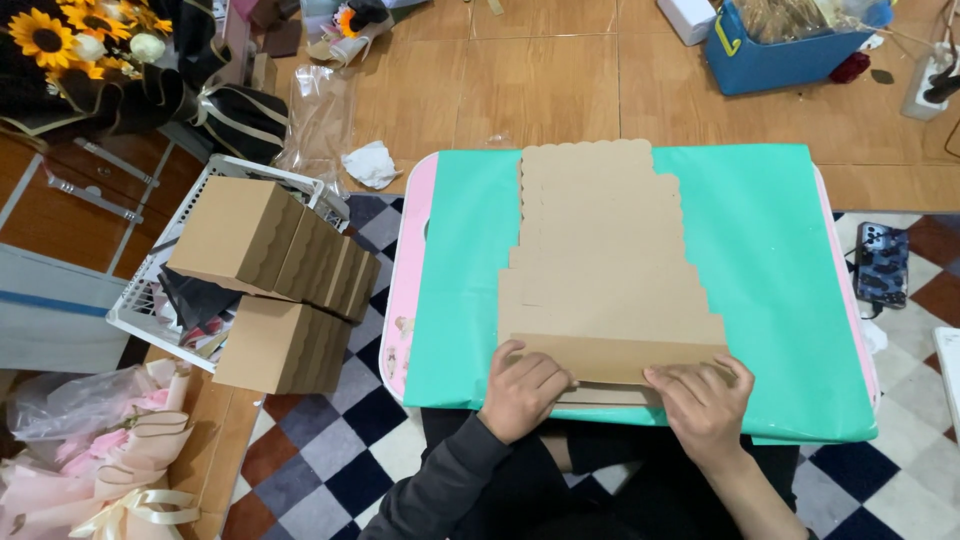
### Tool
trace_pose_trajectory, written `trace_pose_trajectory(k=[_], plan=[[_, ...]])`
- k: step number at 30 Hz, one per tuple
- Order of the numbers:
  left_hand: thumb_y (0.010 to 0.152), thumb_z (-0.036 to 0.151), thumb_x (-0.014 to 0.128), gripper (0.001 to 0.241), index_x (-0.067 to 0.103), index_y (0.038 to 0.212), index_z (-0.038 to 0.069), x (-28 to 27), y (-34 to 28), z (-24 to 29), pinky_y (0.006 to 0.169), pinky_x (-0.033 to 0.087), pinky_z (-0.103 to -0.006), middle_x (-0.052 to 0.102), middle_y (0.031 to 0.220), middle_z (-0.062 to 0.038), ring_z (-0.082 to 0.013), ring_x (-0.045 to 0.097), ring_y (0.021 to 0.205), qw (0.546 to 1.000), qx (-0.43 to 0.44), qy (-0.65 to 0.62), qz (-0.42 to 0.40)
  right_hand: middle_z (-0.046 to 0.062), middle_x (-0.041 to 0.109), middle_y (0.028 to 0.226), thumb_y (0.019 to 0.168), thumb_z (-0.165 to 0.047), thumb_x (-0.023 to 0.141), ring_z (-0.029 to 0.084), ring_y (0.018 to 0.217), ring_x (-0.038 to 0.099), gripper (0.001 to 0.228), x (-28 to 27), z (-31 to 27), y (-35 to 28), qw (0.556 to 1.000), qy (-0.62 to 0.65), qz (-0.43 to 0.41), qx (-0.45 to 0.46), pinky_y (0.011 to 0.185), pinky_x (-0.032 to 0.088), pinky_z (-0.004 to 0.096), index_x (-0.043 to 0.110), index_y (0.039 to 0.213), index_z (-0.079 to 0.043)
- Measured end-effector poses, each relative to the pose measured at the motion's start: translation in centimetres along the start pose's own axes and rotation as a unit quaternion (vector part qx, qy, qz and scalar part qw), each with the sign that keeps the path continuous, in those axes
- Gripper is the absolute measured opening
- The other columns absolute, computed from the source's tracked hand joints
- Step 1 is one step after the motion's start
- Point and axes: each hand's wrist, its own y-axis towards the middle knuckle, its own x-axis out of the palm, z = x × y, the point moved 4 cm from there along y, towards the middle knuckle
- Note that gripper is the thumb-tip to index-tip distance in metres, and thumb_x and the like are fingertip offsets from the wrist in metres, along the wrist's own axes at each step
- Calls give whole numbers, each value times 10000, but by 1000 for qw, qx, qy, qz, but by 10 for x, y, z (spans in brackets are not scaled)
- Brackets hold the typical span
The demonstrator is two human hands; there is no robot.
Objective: The person assembles a flat cardboard box by folding the side flaps and tucking the tabs into slots to form a rectangular container. The person then places the finished box aside and begins folding another flat cardboard piece.
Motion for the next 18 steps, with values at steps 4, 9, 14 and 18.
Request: trace_pose_trajectory(k=[4,9,14,18], plan=[[1023,111,700,284,589,774,191,2,-2,0,1036,355,-371,610,759,51,-135,607,713,1000,2,7,7,-10,730,979,943,-64,788,179,868,673,123,-2,2,-8,1000,8,9,-13,1044,392,449,752,971,-177],[1037,152,691,287,597,769,190,3,-8,2,1034,358,-384,627,766,49,-140,600,719,1000,-2,-1,-6,-29,702,878,957,-25,731,182,797,611,154,0,8,-20,999,32,-26,21,965,442,410,738,958,-178],[1055,196,673,323,551,757,172,6,-12,0,1014,365,-405,589,741,26,-162,586,708,1000,-5,-12,-20,-35,713,854,922,-66,806,150,772,636,133,-5,5,-13,999,46,-16,9,861,464,371,738,948,-178],[1012,149,749,260,640,782,202,-3,-16,0,1048,340,-364,644,775,61,-117,626,730,1000,1,-4,12,-6,723,903,883,-39,824,174,790,671,227,-18,7,-10,994,97,-35,-34,756,486,359,728,1059,-143]])
